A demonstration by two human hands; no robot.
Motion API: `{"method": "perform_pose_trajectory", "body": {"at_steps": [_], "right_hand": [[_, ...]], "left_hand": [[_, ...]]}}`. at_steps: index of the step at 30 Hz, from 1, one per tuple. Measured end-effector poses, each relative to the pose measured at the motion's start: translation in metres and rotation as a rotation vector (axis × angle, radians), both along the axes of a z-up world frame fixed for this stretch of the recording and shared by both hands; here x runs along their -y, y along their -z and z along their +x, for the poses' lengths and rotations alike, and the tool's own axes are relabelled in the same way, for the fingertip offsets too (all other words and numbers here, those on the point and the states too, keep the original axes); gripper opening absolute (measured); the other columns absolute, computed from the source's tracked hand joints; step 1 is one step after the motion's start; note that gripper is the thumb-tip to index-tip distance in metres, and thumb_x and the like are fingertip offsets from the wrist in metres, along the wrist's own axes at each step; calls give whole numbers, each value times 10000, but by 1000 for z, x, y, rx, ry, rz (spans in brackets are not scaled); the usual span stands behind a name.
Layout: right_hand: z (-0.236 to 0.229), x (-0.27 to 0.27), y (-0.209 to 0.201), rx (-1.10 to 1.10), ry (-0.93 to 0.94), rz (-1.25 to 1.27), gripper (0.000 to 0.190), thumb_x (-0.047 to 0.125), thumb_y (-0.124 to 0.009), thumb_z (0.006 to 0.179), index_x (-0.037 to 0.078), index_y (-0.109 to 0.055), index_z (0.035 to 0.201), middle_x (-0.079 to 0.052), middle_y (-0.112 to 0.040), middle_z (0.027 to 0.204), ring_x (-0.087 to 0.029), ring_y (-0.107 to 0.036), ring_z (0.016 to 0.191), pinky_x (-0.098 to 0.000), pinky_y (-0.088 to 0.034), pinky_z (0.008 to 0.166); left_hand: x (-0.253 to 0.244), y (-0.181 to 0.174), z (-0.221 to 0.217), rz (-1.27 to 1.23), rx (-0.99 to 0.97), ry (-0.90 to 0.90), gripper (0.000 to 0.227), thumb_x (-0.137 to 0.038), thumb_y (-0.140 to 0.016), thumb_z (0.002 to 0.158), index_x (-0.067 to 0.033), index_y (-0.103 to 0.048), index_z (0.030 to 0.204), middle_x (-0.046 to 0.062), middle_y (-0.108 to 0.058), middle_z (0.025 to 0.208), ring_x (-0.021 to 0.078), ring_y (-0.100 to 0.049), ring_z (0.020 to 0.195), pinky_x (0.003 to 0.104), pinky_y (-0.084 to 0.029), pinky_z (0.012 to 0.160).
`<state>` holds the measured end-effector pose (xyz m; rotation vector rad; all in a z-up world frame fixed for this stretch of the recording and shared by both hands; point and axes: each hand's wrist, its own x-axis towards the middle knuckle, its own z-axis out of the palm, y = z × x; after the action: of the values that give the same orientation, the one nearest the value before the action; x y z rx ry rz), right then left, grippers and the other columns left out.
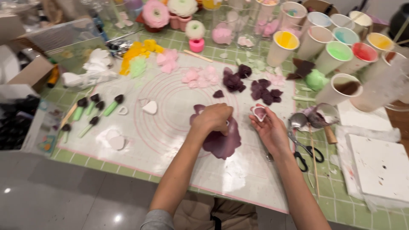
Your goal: Cutting heart-shaped wax pieces from a sheet and attaching them to a core to create decorative wax flowers.
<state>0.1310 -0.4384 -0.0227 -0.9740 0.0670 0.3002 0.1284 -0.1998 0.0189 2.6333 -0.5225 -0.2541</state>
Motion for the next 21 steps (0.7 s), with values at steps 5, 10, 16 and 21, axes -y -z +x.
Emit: {"method": "perform_pose_trajectory", "body": {"at_steps": [5, 10, 16, 21], "right_hand": [[-6, -4, -7, 16, -6, -43, 424, 294, -527, 1079, -44, -594, 1326, -155, -681, 1207, -235, -685, 1062, -354, -541, 945], [-8, -6, -8, 10, -6, -52, 433, 301, -524, 1074, -50, -591, 1318, -166, -688, 1213, -246, -683, 1073, -358, -545, 953], [-10, -9, -7, -14, -41, -25, 472, 334, -494, 1071, -47, -598, 1328, -173, -694, 1213, -249, -686, 1068, -358, -544, 956], [-5, -8, -6, -15, -37, -39, 466, 319, -501, 1078, -63, -578, 1335, -177, -688, 1230, -260, -680, 1097, -375, -528, 989]], "left_hand": [[-24, -15, 2, -53, -15, -53, 488, -205, -914, 569, -69, -680, 976, 138, -696, 1034, 322, -672, 1024, 423, -543, 844], [-74, 2, 14, 54, 150, -393, 570, -249, -957, 581, -69, -686, 1049, 160, -685, 1096, 344, -665, 1051, 456, -550, 827], [-130, -4, 1, 120, 115, -739, 509, -318, -900, 707, -98, -689, 1115, 142, -680, 1168, 353, -642, 1140, 521, -495, 944], [-163, 17, -13, 242, 94, -892, 261, -36, -687, 788, -100, -734, 1037, 149, -616, 1254, 370, -586, 1174, 558, -470, 949]]}}
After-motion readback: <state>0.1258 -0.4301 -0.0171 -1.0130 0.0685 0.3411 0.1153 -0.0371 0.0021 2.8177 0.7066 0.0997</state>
